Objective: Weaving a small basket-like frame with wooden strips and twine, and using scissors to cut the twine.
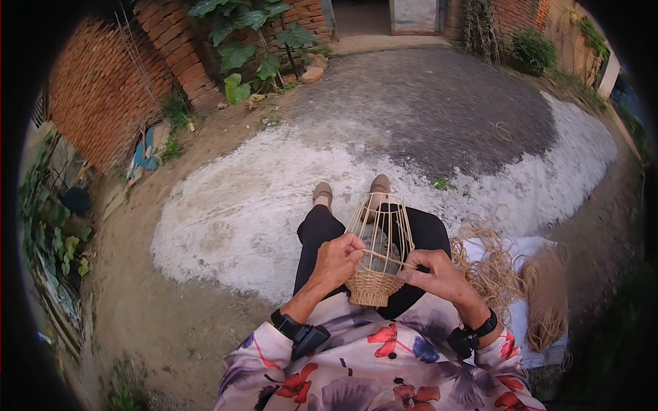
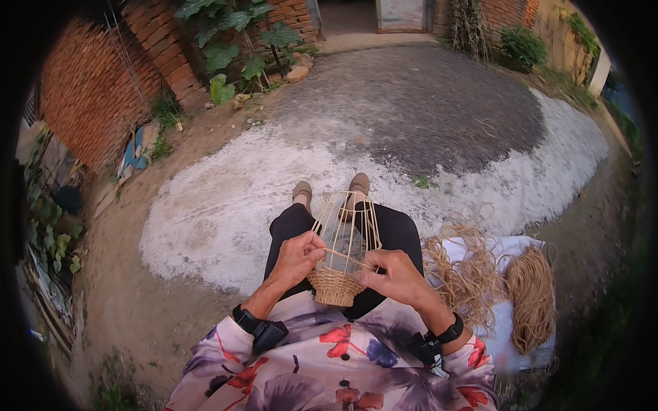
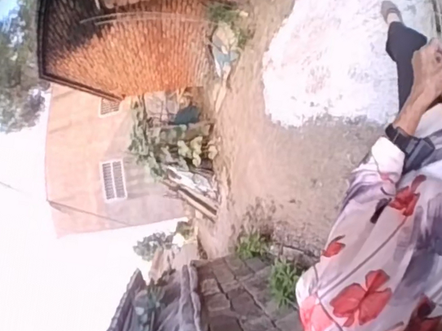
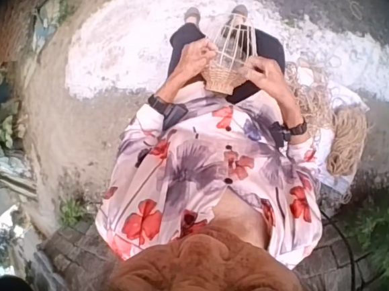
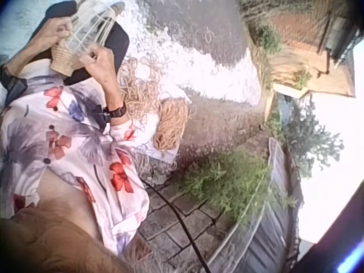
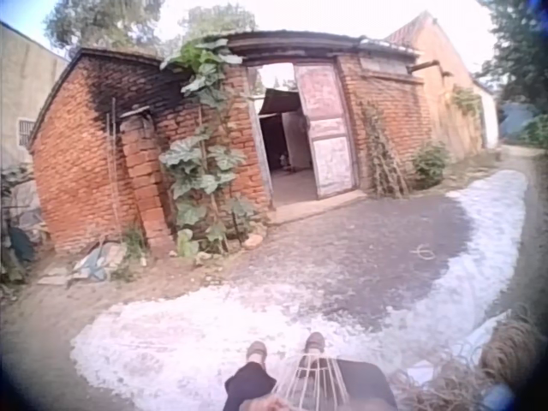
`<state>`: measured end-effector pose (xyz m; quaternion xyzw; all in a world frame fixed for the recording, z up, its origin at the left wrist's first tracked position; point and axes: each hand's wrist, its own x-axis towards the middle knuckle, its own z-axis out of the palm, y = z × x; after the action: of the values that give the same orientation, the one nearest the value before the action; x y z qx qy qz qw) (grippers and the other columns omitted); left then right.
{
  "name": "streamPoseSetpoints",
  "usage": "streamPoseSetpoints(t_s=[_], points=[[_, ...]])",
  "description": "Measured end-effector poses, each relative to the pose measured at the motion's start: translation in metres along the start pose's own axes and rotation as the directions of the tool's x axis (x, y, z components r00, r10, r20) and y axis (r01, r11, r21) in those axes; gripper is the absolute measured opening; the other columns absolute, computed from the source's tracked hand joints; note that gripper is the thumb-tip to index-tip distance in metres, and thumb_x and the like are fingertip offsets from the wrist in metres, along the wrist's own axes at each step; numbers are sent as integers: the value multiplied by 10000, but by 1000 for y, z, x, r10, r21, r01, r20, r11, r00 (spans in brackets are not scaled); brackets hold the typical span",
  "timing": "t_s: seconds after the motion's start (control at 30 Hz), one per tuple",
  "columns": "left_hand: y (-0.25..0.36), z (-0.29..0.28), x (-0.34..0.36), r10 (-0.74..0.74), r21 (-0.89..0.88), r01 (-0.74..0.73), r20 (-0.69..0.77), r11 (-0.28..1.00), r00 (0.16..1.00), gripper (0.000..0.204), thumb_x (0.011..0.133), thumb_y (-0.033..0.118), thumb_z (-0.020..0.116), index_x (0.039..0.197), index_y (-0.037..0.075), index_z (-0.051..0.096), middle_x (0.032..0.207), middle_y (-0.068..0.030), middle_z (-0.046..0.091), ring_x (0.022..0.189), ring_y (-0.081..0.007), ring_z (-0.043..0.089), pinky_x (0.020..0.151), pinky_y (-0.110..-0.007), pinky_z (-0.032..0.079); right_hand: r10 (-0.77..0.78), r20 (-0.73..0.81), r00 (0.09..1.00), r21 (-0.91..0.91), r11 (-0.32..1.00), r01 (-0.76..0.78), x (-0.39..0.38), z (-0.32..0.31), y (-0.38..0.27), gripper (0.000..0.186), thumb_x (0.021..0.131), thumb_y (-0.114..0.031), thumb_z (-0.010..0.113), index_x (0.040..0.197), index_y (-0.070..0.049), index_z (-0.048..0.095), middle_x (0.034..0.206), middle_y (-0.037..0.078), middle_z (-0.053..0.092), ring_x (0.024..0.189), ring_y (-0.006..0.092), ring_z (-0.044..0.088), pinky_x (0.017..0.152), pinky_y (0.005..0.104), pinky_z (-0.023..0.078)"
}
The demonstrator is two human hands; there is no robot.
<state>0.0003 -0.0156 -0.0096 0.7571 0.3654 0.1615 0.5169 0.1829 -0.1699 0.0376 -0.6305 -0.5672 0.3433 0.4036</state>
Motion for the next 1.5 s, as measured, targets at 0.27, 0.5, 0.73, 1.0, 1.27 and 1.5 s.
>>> streamPoseSetpoints(t_s=[0.27, 0.5, 0.73, 1.0, 1.27, 1.5], points=[[22, -3, -7, 164, 63, -158, -128, 986, 978, 40, 827, 38, 599, 853, 9, 610, 677, -66, 635, 598, -115, 603, 549, -276, 474, -59, 161, 985, 539, 841, -37, -1, -10, -2, 250, 916, -204, 555, 769, -7, 600, 724, 38, 615, 566, 73, 487, 562, 245, 428], [4, 18, 1, 408, 417, -304, -187, 857, 894, 36, 794, 42, 600, 824, 22, 597, 654, -112, 629, 588, -248, 642, 552, -339, 490, 99, 334, 937, 870, 350, -347, -18, 16, -42, 226, 940, -193, 511, 1010, 16, 559, 853, 83, 623, 711, 137, 612, 670, 258, 498], [-3, 10, 0, 205, 179, -177, -154, 968, 967, 40, 782, 29, 612, 822, 29, 611, 652, -87, 629, 579, -179, 626, 551, -300, 486, -50, -309, 950, 712, 650, 266, -12, -72, -12, 234, 904, -142, 539, 1085, 6, 554, 841, 83, 637, 675, 138, 605, 633, 271, 498], [22, -4, 23, 115, 472, -154, 111, 868, 987, 186, 720, 99, 653, 897, 74, 600, 651, -103, 611, 600, -208, 626, 559, -341, 483, 379, -55, 924, 447, 837, -317, 22, -3, 74, 163, 887, -171, 573, 1034, -100, 574, 745, -18, 590, 569, 47, 503, 459, 194, 400], [28, -29, 70, -183, 333, 10, 494, 943, 850, 254, 717, 115, 712, 938, 90, 592, 652, -25, 587, 487, -113, 509, 436, -274, 390, 184, -267, 946, -139, 964, -226, 54, 23, 93, 446, 780, -274, 680, 1108, -29, 504, 673, 160, 616, 625, 276, 639, 573, 385, 490], [9, -36, 52, -40, -97, 111, 549, 989, 835, 280, 791, 112, 704, 1038, 44, 591, 697, 16, 577, 528, -33, 483, 458, -187, 391, 393, -158, 906, 97, 919, -382, 57, 28, 75, 366, 817, -114, 609, 1154, -33, 491, 613, 90, 601, 434, 152, 579, 363, 283, 429]])
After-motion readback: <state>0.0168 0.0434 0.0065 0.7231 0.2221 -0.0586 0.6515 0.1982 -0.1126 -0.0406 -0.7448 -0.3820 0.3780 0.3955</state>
